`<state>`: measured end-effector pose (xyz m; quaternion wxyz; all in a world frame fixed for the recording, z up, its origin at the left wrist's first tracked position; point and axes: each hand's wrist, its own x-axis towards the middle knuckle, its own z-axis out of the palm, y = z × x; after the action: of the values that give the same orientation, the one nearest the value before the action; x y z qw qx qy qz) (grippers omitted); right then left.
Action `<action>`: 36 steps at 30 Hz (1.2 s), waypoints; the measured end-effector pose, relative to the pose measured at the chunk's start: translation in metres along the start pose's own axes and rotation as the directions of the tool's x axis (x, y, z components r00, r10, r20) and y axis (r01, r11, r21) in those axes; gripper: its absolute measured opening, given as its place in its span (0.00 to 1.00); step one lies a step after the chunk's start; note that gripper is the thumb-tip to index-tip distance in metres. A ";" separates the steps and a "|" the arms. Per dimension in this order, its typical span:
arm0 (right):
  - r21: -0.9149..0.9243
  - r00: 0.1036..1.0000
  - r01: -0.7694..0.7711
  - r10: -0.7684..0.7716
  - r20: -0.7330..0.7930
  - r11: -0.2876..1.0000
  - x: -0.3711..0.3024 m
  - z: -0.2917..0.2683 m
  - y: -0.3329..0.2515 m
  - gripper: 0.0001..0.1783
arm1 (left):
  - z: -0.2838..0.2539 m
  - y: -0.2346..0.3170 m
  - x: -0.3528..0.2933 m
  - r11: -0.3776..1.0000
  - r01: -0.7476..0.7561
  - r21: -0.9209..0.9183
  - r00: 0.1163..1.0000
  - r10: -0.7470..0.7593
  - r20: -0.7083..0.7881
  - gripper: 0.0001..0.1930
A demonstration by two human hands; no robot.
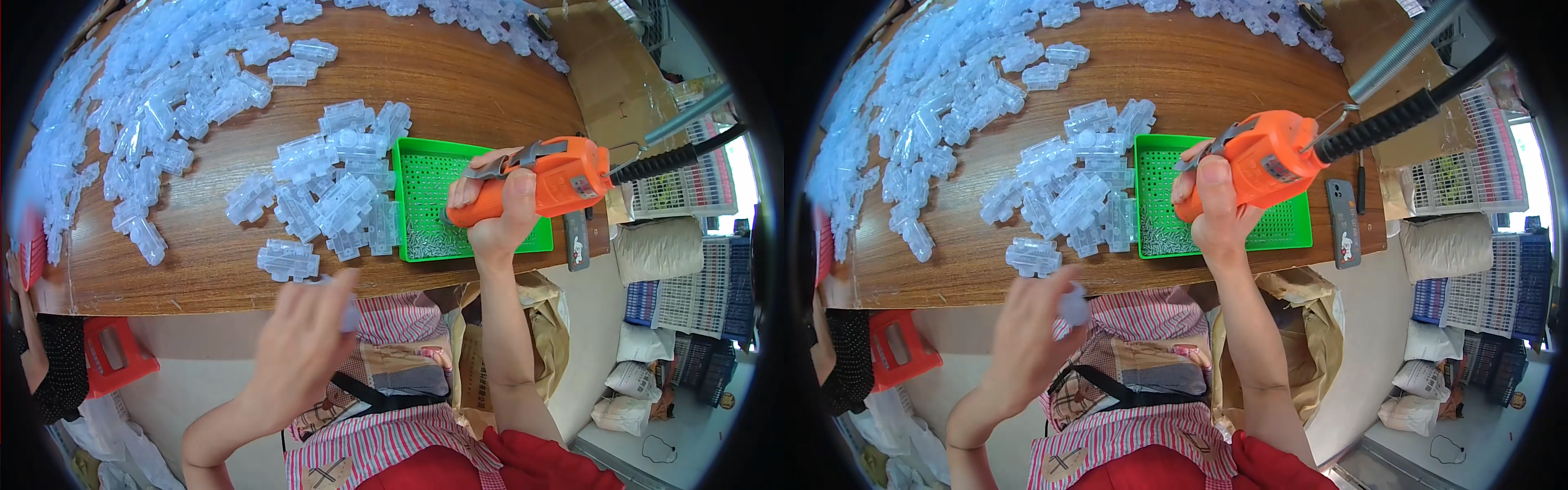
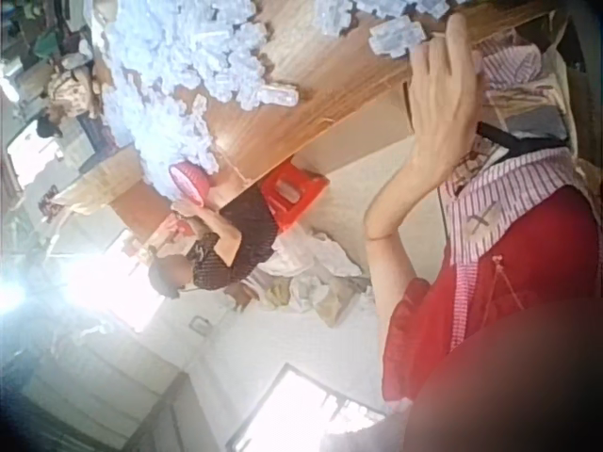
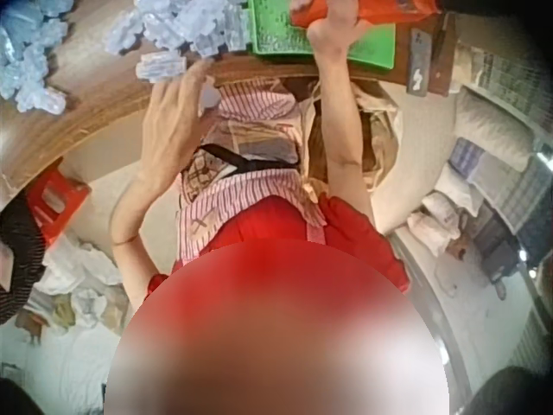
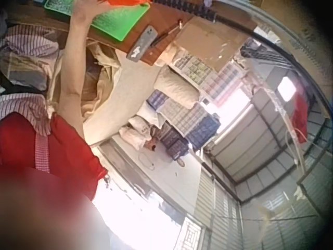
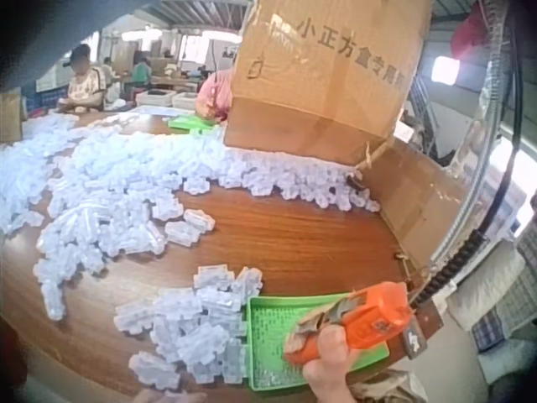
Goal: The person picks up a plastic part and a screw, then uses a pneumatic screwdriver to drive the screw into the part. They repeat this process for several parts before gathering the assembled pieces and placing them into a large paper bag.
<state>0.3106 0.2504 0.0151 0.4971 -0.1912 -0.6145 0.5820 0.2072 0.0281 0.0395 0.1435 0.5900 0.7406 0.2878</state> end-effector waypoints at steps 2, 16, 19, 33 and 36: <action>0.022 1.000 -0.016 0.016 -0.006 1.000 -0.001 0.000 0.004 0.30 | 0.028 -0.001 0.007 0.999 -0.049 -0.011 0.998 0.049 0.040 0.34; 0.035 0.998 -0.028 0.026 0.056 0.999 -0.002 -0.001 0.006 0.29 | 0.073 -0.023 0.013 0.964 -0.013 -0.266 0.989 -0.027 -0.148 0.40; 0.038 0.996 -0.004 0.001 0.089 0.999 -0.003 -0.002 0.009 0.30 | 0.070 -0.025 0.011 0.941 0.013 -0.338 0.993 -0.052 -0.106 0.39; 0.262 0.887 -0.150 0.012 0.462 0.953 -0.047 0.033 -0.069 0.11 | 0.080 -0.039 0.008 0.832 0.059 -0.552 0.989 -0.124 -0.080 0.37; 0.268 0.889 -0.162 0.023 0.456 0.950 -0.050 0.035 -0.059 0.10 | 0.076 -0.037 0.010 0.777 0.096 -0.622 0.987 -0.156 -0.043 0.35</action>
<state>0.3233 0.1761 0.0555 0.3367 -0.0041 -0.6073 0.7196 0.2172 0.0517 -0.0418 0.3132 0.4459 0.6493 0.5305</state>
